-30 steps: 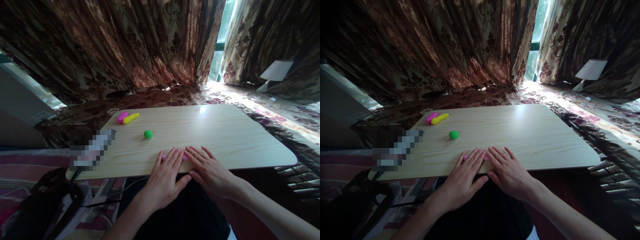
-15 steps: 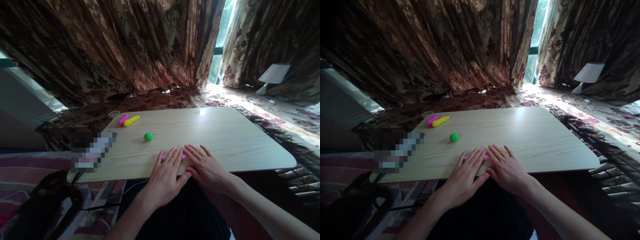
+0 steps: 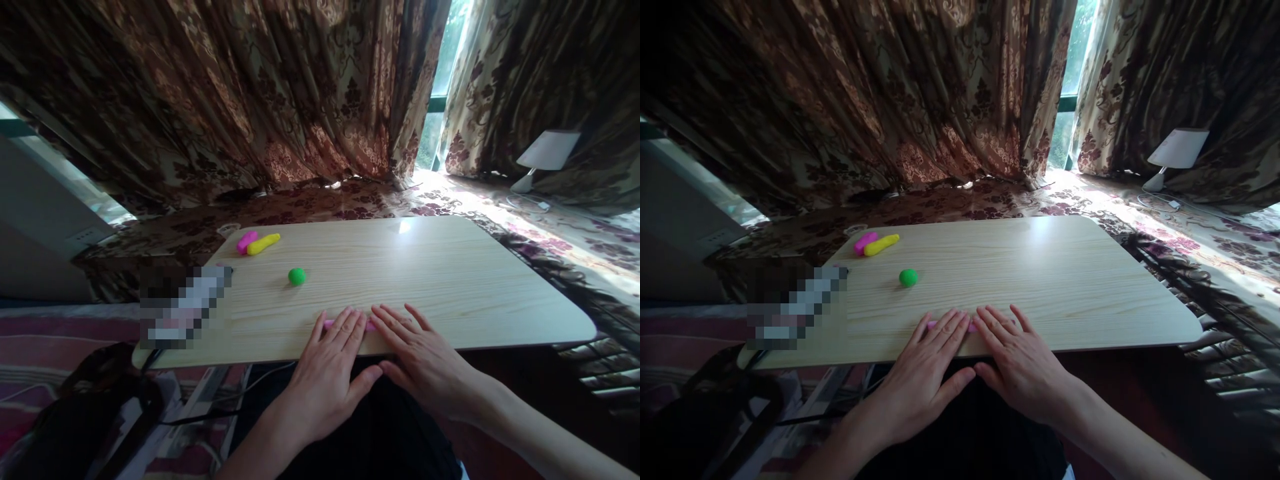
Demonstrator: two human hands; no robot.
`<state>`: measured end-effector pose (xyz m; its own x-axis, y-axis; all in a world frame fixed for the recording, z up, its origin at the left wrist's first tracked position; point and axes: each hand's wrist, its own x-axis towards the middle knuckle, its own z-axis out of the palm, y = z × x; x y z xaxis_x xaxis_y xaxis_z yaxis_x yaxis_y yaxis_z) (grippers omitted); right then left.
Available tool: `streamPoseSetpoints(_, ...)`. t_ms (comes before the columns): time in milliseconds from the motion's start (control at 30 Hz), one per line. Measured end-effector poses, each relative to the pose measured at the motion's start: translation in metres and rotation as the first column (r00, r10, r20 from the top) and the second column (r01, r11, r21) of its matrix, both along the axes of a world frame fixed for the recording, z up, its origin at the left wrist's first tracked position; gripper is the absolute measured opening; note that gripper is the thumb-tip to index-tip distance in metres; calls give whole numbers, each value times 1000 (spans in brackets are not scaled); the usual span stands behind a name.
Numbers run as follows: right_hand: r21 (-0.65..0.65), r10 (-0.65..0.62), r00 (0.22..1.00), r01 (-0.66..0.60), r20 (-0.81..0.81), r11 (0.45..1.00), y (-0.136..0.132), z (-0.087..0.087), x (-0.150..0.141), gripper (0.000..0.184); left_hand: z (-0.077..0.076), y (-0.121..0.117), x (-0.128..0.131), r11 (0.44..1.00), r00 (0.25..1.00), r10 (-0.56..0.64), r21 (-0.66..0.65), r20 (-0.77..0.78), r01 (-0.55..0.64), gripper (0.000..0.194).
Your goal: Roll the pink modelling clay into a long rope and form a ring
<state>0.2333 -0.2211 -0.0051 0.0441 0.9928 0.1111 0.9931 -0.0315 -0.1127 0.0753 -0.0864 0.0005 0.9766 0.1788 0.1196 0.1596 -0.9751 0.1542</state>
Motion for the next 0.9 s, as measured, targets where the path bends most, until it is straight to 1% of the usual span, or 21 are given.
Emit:
streamPoseSetpoints(100,-11,23,1000,-23,-14,1000,-9,1,-5,64,-1,-4,-7,1000,1000,-22,0,0,22,64)
streamPoseSetpoints(300,32,-64,998,64,-16,997,13,-2,5,58,-3,4,9,999,998,50,11,25,-50,61)
streamPoseSetpoints(367,30,-39,999,40,-18,999,8,-2,2,59,-3,2,5,999,999,34,15,12,-34,61)
streamPoseSetpoints(467,17,18,999,-18,-32,1000,-8,-3,-6,65,-3,-5,-7,1000,1000,-5,12,-10,5,64)
streamPoseSetpoints(533,18,25,999,-24,-40,1000,-11,-3,-6,66,-4,-6,-7,1000,1000,-4,6,-8,4,65)
streamPoseSetpoints(667,41,-34,999,35,-34,999,7,-3,4,59,-3,2,7,999,999,40,-7,3,-40,62)
streamPoseSetpoints(733,45,-40,999,41,-24,998,11,-1,6,58,-2,4,8,999,999,42,-8,3,-42,62)
streamPoseSetpoints(900,-1,61,998,-61,-31,998,-13,1,-2,62,0,-5,-11,999,999,-27,-31,-21,26,64)
